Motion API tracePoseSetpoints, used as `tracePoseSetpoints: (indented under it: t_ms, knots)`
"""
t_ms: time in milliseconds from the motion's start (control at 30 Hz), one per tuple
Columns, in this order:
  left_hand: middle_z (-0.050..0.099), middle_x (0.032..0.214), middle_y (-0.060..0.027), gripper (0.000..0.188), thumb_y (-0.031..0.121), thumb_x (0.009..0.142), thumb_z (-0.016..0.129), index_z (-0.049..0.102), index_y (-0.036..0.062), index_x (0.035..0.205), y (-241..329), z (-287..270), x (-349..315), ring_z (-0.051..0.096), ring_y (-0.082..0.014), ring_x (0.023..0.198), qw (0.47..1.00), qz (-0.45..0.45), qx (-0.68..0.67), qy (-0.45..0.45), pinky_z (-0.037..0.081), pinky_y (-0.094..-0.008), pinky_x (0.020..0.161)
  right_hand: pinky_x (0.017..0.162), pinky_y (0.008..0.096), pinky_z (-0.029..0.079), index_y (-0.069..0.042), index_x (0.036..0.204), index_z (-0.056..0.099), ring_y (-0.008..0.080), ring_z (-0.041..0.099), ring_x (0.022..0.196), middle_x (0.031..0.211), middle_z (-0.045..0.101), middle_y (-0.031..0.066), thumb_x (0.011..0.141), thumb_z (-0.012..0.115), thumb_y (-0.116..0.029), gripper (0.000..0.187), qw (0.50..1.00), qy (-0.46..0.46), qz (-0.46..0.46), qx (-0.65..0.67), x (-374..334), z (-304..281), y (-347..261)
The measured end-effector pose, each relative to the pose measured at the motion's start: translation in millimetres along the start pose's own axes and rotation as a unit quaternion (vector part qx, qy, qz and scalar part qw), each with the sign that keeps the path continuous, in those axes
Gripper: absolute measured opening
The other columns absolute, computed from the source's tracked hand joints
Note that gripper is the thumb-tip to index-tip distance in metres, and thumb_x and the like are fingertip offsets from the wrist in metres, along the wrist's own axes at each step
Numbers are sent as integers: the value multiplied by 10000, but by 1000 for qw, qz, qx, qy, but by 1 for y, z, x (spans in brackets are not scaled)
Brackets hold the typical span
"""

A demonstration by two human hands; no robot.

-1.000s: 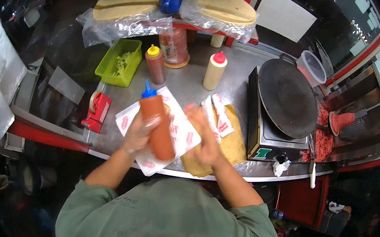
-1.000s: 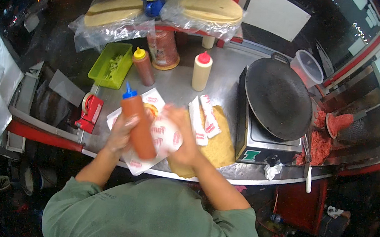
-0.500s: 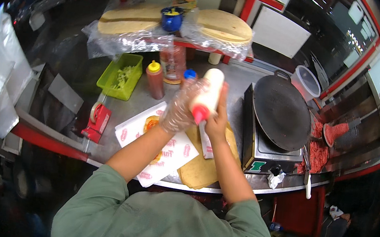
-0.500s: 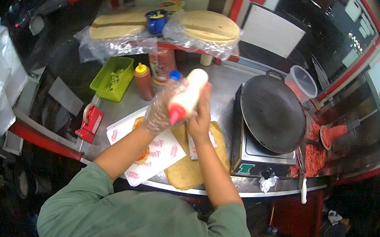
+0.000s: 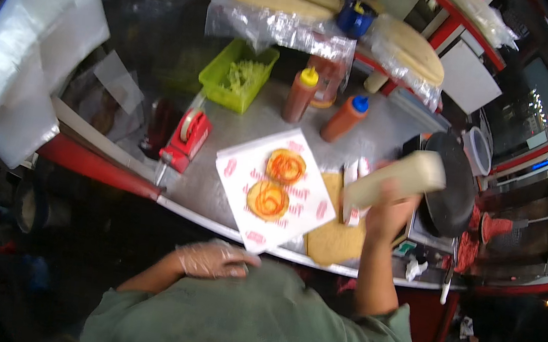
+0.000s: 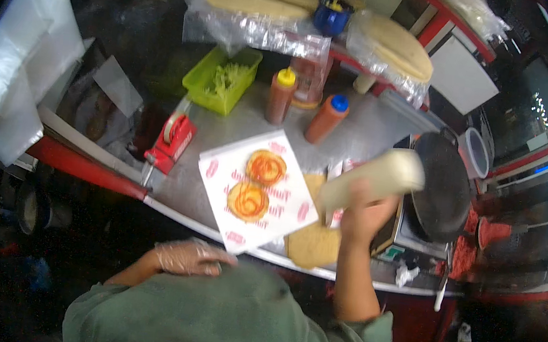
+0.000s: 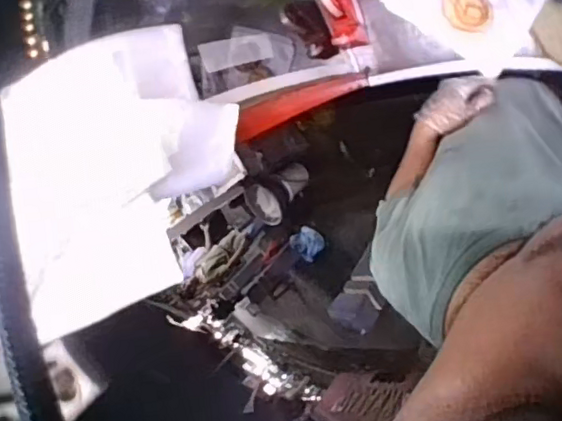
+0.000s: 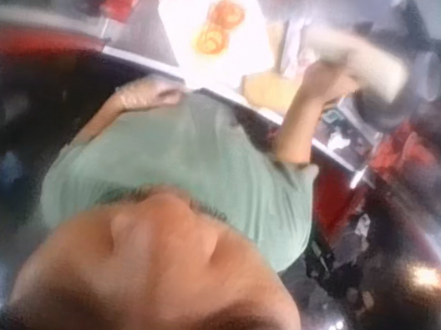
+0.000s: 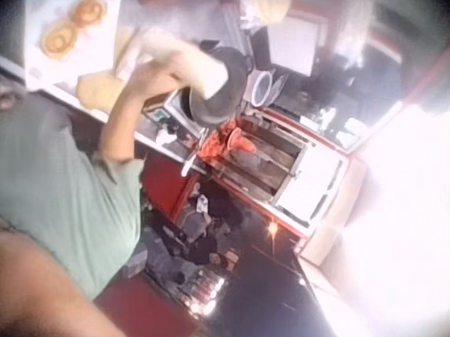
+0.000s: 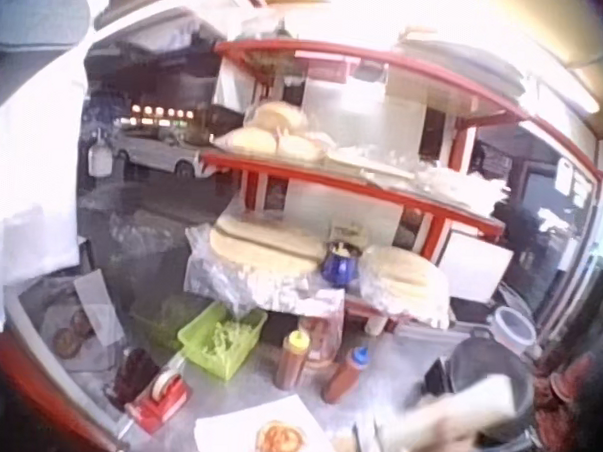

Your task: The person cooks shredded meat on a flat griddle, then assembles two tacos by placing lettuce, meat, and sauces onto tortillas. The tacos are wrapped in paper and placed on a tray. The person then prepares two additional tortillas with sauce and lettuce.

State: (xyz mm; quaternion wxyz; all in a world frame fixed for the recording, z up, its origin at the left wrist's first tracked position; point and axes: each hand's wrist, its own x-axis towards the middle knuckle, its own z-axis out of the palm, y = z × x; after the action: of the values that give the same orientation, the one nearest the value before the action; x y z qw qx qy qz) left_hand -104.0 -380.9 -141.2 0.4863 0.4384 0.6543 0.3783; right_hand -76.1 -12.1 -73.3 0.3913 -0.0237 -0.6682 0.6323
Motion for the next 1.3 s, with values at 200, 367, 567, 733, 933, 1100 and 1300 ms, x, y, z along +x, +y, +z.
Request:
tracePoseSetpoints:
  t_ms: [200, 367, 567, 733, 933, 1100, 1300]
  knots:
    - [630, 1398, -239, 663, 562, 1022, 566, 570, 56, 1450, -56, -4, -38, 597, -403, 1303, 966, -243, 90, 14, 459, -456, 1113, 998, 406, 539, 9, 1281, 573, 266, 676, 1136, 1238, 690, 139, 836, 824, 31, 511, 986, -71, 144, 51, -14, 44, 43]
    - [607, 1455, -191, 647, 559, 1015, 573, 573, 94, 1464, -185, 11, -17, 563, -369, 1358, 916, -353, 189, 34, 446, -455, 1137, 880, 346, 564, 12, 1076, 699, 194, 719, 930, 1016, 752, 99, 829, 836, 6, 282, 990, 6, 137, -24, 5, 59, 55]
    - [616, 1457, -165, 643, 586, 1030, 522, 591, 102, 1447, -342, 69, -14, 563, -371, 1365, 919, -367, 128, 69, 440, -479, 1149, 843, 347, 571, 28, 1077, 691, 191, 716, 904, 1033, 742, 106, 838, 833, -13, 281, 992, 31, 121, 9, 15, 62, 52]
    - [642, 1406, -184, 531, 384, 1029, 555, 559, 73, 1459, -371, 91, -30, 626, -372, 1283, 918, -345, 196, 9, 528, -492, 1049, 872, 343, 559, 20, 1077, 699, 184, 707, 937, 1044, 742, 103, 832, 855, -37, 296, 993, 77, 90, -12, 26, 64, 44]
    - [670, 1354, -191, 510, 256, 1011, 562, 529, 48, 1476, -395, 102, -65, 662, -368, 1225, 894, -391, 213, -56, 564, -484, 999, 864, 340, 562, 21, 1080, 694, 194, 710, 929, 1013, 739, 101, 839, 851, -49, 296, 993, 77, 88, 10, 22, 78, 48]
    - [694, 1312, -196, 512, 149, 996, 567, 505, 28, 1489, -415, 112, -85, 693, -365, 1177, 881, -401, 237, -82, 593, -478, 958, 884, 346, 554, 12, 1121, 677, 188, 700, 961, 1043, 733, 92, 859, 842, -74, 322, 995, 19, 84, -41, 3, 93, 53]
    - [691, 1317, -203, 399, 176, 1019, 547, 603, 72, 1400, -464, 120, -97, 716, -337, 1141, 865, -453, 216, 7, 580, -473, 945, 920, 341, 525, 24, 1127, 675, 182, 683, 969, 1075, 722, 87, 859, 834, -65, 324, 996, 7, 77, -53, 0, 101, 64]
